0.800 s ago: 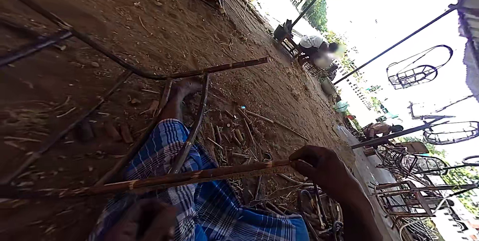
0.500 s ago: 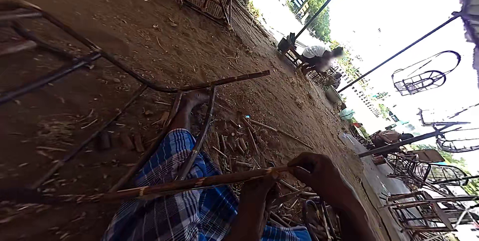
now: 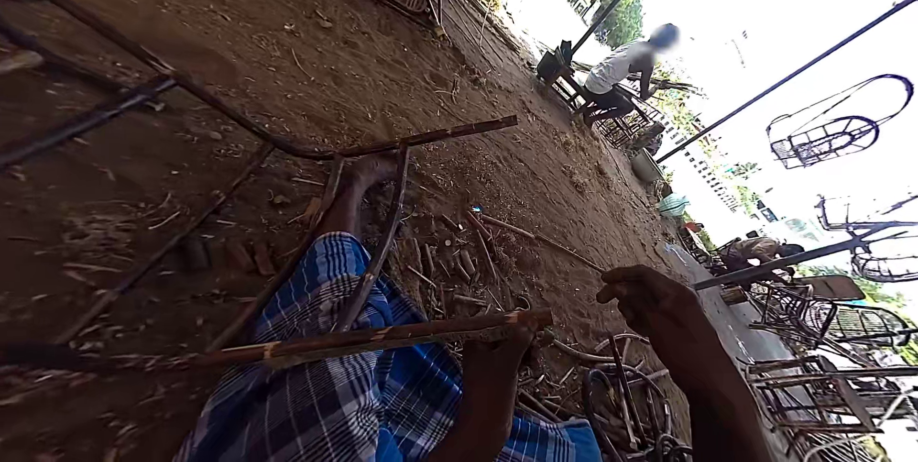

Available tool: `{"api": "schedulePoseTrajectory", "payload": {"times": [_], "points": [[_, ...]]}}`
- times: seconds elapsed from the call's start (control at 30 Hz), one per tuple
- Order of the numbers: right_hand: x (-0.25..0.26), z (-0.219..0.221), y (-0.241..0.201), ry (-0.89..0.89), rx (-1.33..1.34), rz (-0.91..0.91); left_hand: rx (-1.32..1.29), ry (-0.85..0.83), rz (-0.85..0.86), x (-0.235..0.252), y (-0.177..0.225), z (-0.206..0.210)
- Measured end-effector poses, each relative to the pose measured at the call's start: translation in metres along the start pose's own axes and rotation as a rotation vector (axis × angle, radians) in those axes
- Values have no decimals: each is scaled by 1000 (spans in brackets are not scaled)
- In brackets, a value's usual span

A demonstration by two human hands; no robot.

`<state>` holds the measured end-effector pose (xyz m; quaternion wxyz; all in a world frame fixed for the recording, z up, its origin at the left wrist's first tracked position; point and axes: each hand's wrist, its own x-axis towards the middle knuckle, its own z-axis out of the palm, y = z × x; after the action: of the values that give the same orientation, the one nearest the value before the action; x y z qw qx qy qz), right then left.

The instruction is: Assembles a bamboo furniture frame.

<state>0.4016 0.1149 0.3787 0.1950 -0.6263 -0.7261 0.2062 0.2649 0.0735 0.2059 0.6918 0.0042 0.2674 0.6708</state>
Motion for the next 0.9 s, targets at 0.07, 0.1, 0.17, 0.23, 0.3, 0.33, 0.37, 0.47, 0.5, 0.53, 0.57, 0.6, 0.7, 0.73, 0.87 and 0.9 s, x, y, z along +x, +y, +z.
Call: {"api": "schedulePoseTrajectory", "payload": {"times": [0.07, 0.1, 0.17, 0.23, 0.3, 0.33, 0.37, 0.47, 0.5, 0.53, 0.57, 0.6, 0.7, 0.73, 0.87, 0.9], "points": [[-3, -3, -5, -168, 8, -28, 12, -7, 6, 1, 0, 0], [-3, -3, -8, -227, 11, -63, 16, -5, 6, 1, 0, 1], [0, 2, -17, -302, 63, -130, 19, 2, 7, 0, 0, 2], [2, 10, -27, -279, 128, -159, 27, 15, 6, -1, 0, 3], [5, 20, -29, -152, 71, -222, 39, 22, 11, -2, 0, 3], [6, 27, -27, -79, -10, -252, 44, 27, 14, -2, 0, 3], [6, 33, -23, -19, -96, -285, 53, 32, 15, -2, 0, 4], [4, 49, -14, -27, -233, -371, 48, 42, 16, 0, 0, 5], [1, 53, -12, -56, -297, -378, 49, 41, 14, 0, 1, 5], [-1, 56, -11, -61, -357, -384, 49, 42, 15, 0, 2, 5], [-1, 59, -10, -50, -388, -386, 52, 45, 13, 0, 2, 5], [-1, 59, -8, -32, -393, -387, 58, 47, 8, 0, 3, 5], [3, 50, -7, -87, -346, -335, 77, 47, -3, 0, 3, 5], [4, 48, -6, -106, -335, -325, 78, 46, 1, 0, 3, 5], [6, 49, -5, -101, -324, -369, 65, 35, 4, 0, 3, 6], [6, 49, -5, -100, -317, -372, 62, 35, 6, 0, 3, 6]]}}
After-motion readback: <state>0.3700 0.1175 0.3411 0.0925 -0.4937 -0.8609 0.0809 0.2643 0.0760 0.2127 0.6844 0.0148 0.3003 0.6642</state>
